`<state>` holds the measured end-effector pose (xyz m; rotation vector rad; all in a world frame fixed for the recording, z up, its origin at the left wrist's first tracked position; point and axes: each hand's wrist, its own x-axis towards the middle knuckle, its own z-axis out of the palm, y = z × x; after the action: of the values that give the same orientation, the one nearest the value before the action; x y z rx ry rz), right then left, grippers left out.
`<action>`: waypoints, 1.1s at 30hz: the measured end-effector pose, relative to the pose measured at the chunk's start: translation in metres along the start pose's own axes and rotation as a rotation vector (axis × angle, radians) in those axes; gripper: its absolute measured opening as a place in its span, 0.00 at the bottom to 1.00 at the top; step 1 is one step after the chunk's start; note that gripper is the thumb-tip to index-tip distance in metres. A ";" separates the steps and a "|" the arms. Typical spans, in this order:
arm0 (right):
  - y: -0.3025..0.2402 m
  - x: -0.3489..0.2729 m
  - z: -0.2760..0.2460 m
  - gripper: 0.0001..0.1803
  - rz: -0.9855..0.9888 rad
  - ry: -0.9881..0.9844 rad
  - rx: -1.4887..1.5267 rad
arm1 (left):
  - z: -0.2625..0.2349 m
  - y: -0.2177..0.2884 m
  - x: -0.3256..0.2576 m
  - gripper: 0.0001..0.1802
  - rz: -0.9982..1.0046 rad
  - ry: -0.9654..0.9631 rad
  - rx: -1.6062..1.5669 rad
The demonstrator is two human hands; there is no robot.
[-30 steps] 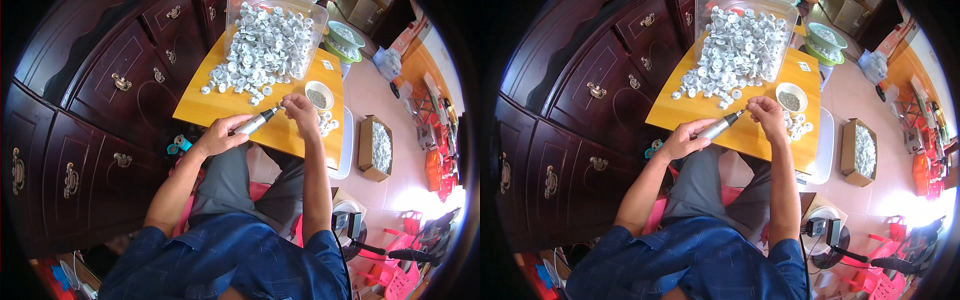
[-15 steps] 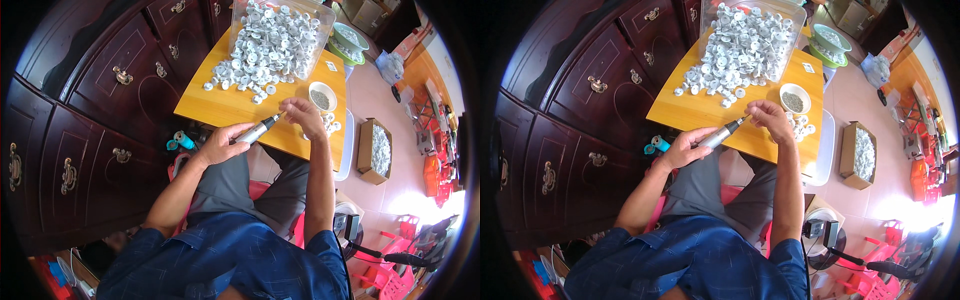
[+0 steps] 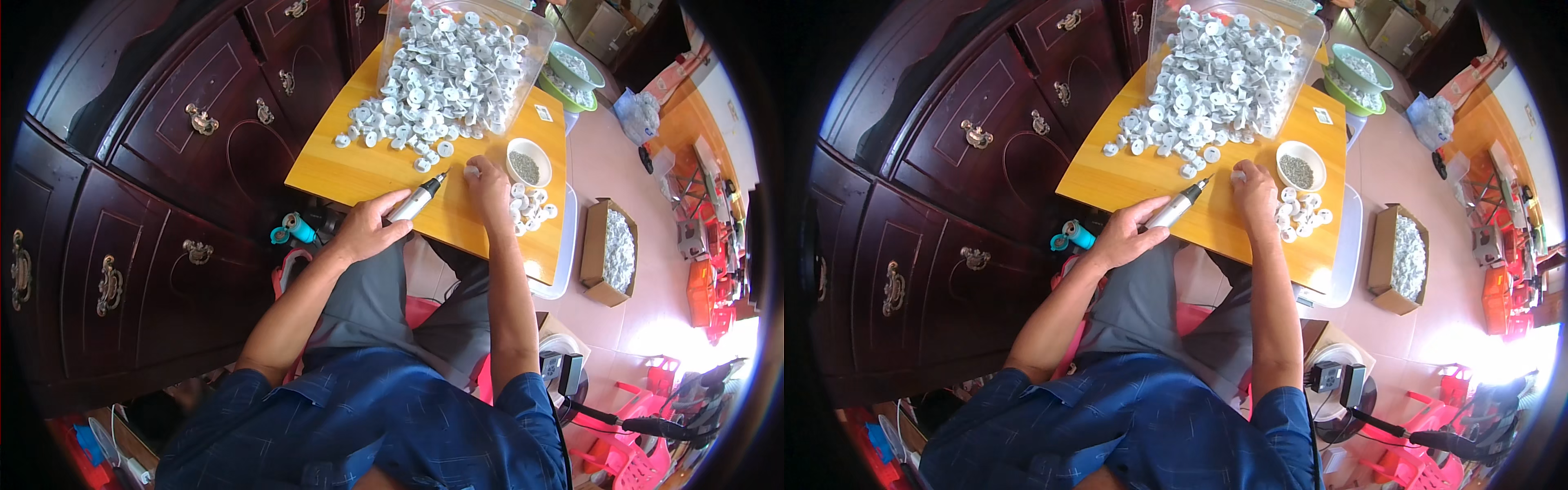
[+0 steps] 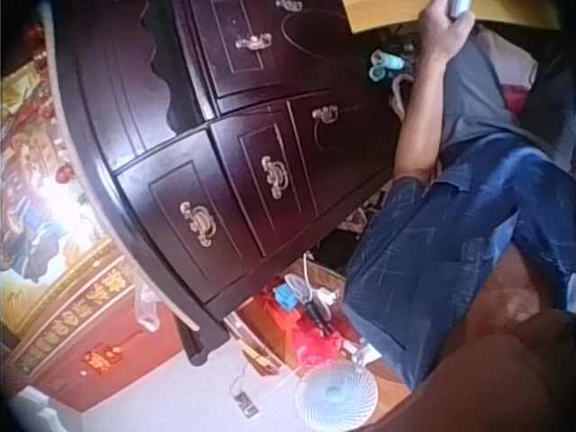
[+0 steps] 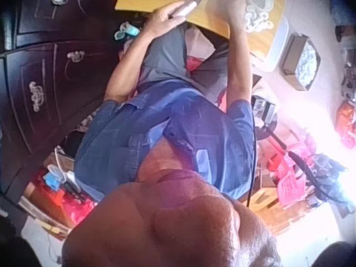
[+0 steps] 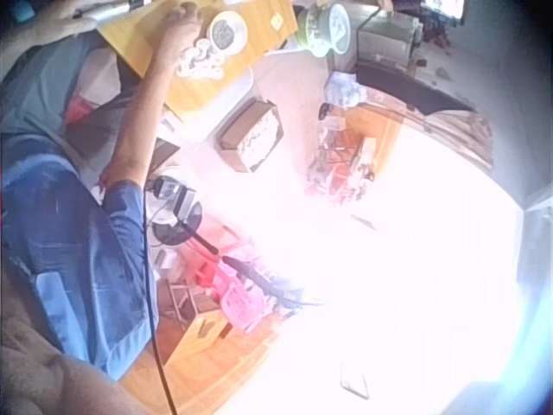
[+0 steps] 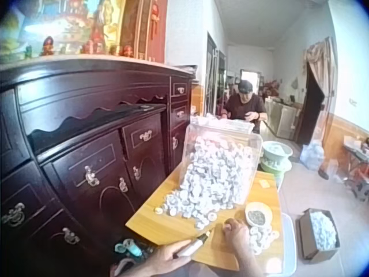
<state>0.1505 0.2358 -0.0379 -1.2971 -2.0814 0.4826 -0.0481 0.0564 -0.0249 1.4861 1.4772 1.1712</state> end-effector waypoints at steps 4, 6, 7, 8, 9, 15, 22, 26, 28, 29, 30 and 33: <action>0.000 -0.005 0.006 0.12 0.009 0.033 0.018 | 0.003 0.003 0.001 0.31 -0.003 -0.022 0.035; 0.006 -0.008 0.007 0.12 0.002 0.053 0.118 | 0.005 0.003 0.003 0.31 -0.007 -0.024 0.023; 0.007 -0.010 0.006 0.12 -0.001 0.063 0.168 | 0.005 0.003 0.004 0.31 -0.008 -0.026 0.054; 0.007 -0.012 0.006 0.12 0.062 0.053 0.242 | 0.004 0.004 0.006 0.31 -0.009 -0.029 0.086; 0.007 -0.014 0.007 0.12 0.125 0.042 0.316 | 0.004 0.005 0.007 0.31 -0.010 -0.032 0.117; 0.014 -0.019 0.009 0.13 0.250 0.038 0.554 | 0.010 0.009 0.012 0.30 -0.009 -0.066 0.161; 0.009 -0.022 0.010 0.14 0.288 0.061 0.553 | 0.016 0.002 0.014 0.30 0.062 -0.035 0.136; 0.009 -0.022 0.010 0.15 0.300 0.063 0.542 | 0.017 0.002 0.015 0.30 0.069 -0.035 0.122; 0.012 -0.022 0.012 0.14 0.295 0.066 0.568 | 0.017 0.003 0.016 0.30 0.061 -0.043 0.124; 0.013 -0.022 0.012 0.14 0.298 0.067 0.569 | 0.017 0.004 0.016 0.30 0.052 -0.050 0.126; 0.014 -0.023 0.013 0.14 0.302 0.068 0.570 | 0.017 0.005 0.016 0.30 0.043 -0.057 0.128; 0.012 -0.023 0.013 0.14 0.306 0.062 0.566 | 0.017 0.003 0.016 0.30 0.042 -0.052 0.136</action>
<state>0.1566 0.2211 -0.0613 -1.2546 -1.5319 1.0611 -0.0320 0.0742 -0.0262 1.6339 1.5222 1.0661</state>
